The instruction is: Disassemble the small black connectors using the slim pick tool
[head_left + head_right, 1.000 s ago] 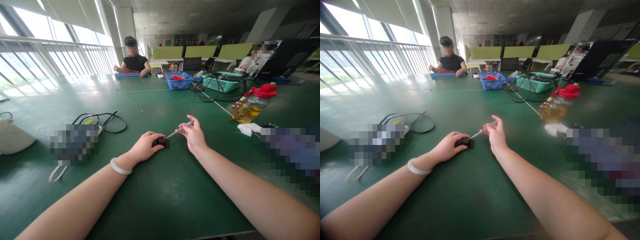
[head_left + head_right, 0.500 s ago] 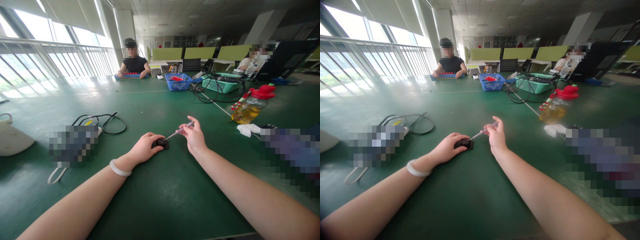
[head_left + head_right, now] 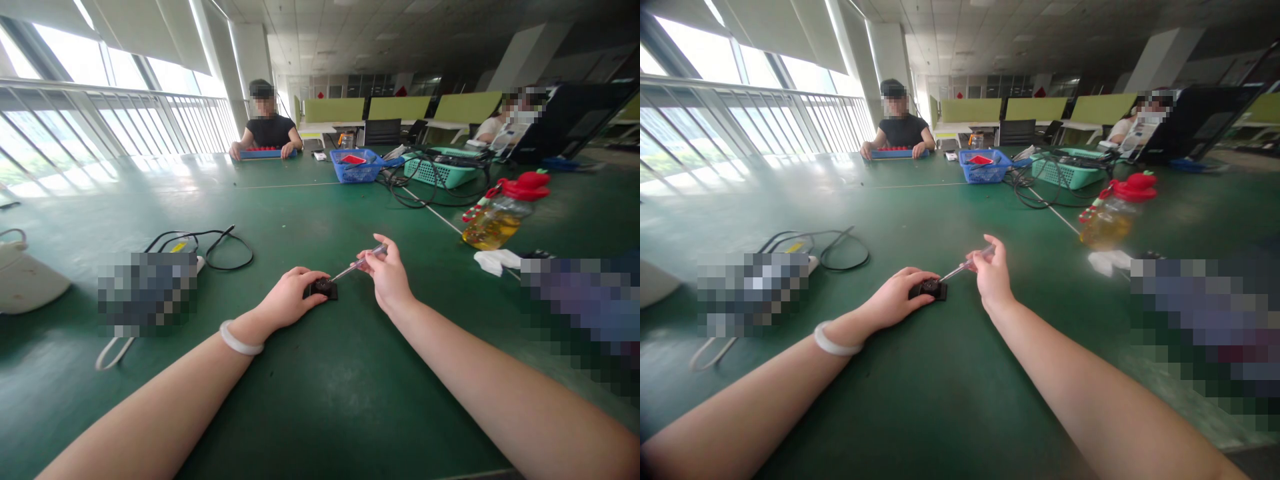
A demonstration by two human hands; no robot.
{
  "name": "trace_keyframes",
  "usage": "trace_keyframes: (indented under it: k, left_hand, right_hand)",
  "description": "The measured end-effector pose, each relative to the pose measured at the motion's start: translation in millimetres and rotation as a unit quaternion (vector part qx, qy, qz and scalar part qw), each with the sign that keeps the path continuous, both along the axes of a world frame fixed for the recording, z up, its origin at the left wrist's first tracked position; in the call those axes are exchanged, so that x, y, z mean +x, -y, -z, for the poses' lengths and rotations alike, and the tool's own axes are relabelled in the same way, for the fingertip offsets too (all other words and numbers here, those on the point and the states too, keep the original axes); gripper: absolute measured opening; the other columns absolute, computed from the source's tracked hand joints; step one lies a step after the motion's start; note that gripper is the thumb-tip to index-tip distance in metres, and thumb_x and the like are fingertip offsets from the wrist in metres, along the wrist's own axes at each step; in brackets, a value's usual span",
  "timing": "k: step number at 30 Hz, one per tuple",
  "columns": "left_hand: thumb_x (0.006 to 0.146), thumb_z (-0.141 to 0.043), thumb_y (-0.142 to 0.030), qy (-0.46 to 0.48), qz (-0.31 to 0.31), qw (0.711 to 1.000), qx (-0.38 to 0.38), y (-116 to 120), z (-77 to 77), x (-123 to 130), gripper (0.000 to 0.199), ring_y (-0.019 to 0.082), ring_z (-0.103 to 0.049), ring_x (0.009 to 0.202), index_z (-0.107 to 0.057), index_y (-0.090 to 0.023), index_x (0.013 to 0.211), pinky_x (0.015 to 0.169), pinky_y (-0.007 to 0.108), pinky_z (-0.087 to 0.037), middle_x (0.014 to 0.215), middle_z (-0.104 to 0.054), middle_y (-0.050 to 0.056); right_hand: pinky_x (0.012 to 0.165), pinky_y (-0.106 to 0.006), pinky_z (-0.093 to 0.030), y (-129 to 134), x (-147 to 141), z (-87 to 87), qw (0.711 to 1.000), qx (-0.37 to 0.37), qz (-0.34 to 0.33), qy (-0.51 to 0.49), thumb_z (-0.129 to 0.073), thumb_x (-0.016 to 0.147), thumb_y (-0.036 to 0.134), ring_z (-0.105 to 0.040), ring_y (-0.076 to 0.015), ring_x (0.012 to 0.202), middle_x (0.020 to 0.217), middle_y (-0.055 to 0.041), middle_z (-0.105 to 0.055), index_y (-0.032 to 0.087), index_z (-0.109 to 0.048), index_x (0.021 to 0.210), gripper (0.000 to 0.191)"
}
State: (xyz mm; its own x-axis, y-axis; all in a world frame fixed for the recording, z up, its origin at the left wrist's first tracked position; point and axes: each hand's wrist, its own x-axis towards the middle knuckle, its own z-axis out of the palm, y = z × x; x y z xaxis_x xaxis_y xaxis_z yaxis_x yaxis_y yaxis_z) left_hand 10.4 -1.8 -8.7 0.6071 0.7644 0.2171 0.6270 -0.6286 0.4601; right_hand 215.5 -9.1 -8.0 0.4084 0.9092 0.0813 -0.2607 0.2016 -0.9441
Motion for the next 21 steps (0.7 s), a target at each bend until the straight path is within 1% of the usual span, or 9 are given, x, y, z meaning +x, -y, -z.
trace_keyframes:
  k: [11,21]
  left_hand:
    - [0.083,-0.061,-0.037,-0.003,0.001,1.000,-0.005,0.3,-1.3,-0.1,0.039,0.024,-0.057,0.103,-0.059,-0.028,0.121,0.096,0.038,-0.045,0.107,-0.064,0.006]
    - [0.083,-0.062,-0.036,-0.002,0.000,1.000,-0.004,0.6,-2.1,0.2,0.038,0.024,-0.057,0.103,-0.060,-0.028,0.120,0.095,0.038,-0.045,0.107,-0.064,0.006]
  right_hand:
    - [0.067,-0.033,-0.053,-0.1,0.1,-0.7,1.000,-0.004,-0.005,-0.013,-0.062,0.068,0.021,-0.064,-0.0136,0.064,0.067,0.0076,-0.061,0.024,-0.045,0.110,0.046]
    - [0.066,-0.033,-0.053,0.8,-0.2,-2.4,1.000,-0.006,-0.006,-0.012,-0.064,0.067,0.022,-0.064,-0.0140,0.064,0.068,0.0070,-0.061,0.024,-0.046,0.110,0.047]
